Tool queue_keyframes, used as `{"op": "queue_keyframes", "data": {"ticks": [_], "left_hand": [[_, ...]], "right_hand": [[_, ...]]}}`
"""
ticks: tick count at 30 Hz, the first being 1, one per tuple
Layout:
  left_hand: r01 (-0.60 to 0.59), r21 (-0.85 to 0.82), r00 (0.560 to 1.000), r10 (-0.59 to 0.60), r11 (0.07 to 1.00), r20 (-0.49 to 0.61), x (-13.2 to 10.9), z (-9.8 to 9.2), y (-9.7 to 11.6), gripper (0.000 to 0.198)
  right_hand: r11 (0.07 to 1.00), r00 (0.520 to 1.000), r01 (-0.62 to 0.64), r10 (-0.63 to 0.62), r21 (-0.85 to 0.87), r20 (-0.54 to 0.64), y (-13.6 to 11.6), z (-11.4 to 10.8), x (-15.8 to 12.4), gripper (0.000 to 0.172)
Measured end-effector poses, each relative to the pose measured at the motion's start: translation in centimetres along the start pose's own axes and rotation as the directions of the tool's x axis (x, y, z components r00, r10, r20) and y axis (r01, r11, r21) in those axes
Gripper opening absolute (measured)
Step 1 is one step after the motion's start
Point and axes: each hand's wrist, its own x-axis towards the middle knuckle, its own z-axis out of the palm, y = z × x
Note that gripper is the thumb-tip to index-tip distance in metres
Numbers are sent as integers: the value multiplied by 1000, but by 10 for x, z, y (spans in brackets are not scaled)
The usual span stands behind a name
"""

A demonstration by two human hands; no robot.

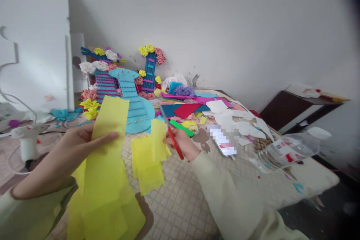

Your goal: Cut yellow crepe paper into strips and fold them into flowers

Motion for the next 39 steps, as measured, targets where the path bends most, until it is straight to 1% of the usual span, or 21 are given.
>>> {"op": "queue_keyframes", "data": {"ticks": [3, 6, 8, 11, 13, 15, 17, 19, 21, 23, 26, 28, 29, 31, 32, 33, 34, 35, 36, 37, 39], "left_hand": [[75, -158, 993, -88, 985, -77, -3, -8, -3, 36], [69, -185, 990, -90, 980, -107, -5, -9, -5, 37], [78, -171, 993, -92, 982, -75, -6, -8, -6, 35], [52, -196, 999, -49, 979, 22, -6, -3, -6, 31], [34, -231, 994, -8, 972, 113, -4, 3, -4, 29], [23, -236, 974, 32, 972, 226, 1, 12, -1, 26], [5, -210, 938, 68, 978, 338, 7, 23, 4, 24], [-8, -190, 905, 89, 982, 417, 14, 35, 8, 25], [-4, -203, 885, 98, 979, 456, 19, 46, 13, 30], [5, -263, 877, 122, 965, 464, 23, 54, 16, 36], [-15, -352, 895, 170, 936, 413, 23, 57, 15, 41], [-31, -360, 915, 171, 932, 364, 21, 55, 8, 38], [-11, -353, 915, 152, 936, 375, 20, 52, 2, 37], [7, -342, 897, 145, 940, 417, 15, 48, -14, 33], [4, -317, 898, 136, 948, 418, 13, 46, -23, 29], [10, -296, 913, 112, 955, 391, 11, 46, -33, 23], [-11, -334, 937, 126, 942, 325, 9, 47, -42, 16], [-75, -434, 964, 177, 898, 199, 7, 50, -51, 9], [-179, -564, 961, 266, 806, 76, 5, 55, -57, 12], [-243, -607, 951, 308, 757, 4, 3, 62, -61, 19], [-299, -627, 934, 356, 719, -36, 0, 79, -60, 29]], "right_hand": [[992, 999, -36, 38, -118, 15, 17, 18, 12, 10], [981, 1000, -18, 14, -191, -24, 25, 29, 20, 13], [973, 999, 15, -26, -231, -45, 26, 30, 22, 17], [963, 987, 82, -114, -258, -110, 20, 26, 21, 18], [970, 975, 158, -183, -184, -126, 11, 23, 16, 22], [973, 971, 229, -230, -26, -68, 0, 22, 7, 30], [960, 970, 235, -243, 152, 30, -13, 23, -4, 36], [931, 970, 209, -236, 300, 57, -25, 25, -15, 35], [916, 976, 204, -220, 346, 8, -35, 26, -22, 33], [908, 972, 234, -218, 347, -87, -40, 25, -26, 30], [876, 948, 294, -215, 382, -235, -42, 20, -23, 25], [848, 924, 325, -191, 418, -330, -43, 17, -17, 25], [831, 909, 343, -176, 439, -377, -43, 15, -14, 26], [789, 876, 383, -145, 480, -461, -46, 13, -9, 25], [767, 861, 402, -132, 500, -490, -49, 13, -7, 24], [745, 848, 425, -130, 514, -513, -53, 13, -6, 23], [721, 835, 453, -136, 524, -534, -57, 15, -5, 22], [695, 817, 485, -144, 530, -558, -61, 16, -4, 22], [666, 797, 519, -151, 536, -585, -65, 18, -4, 21], [638, 775, 551, -152, 538, -613, -68, 21, -4, 21], [600, 734, 596, -139, 534, -664, -74, 26, -5, 22]]}}
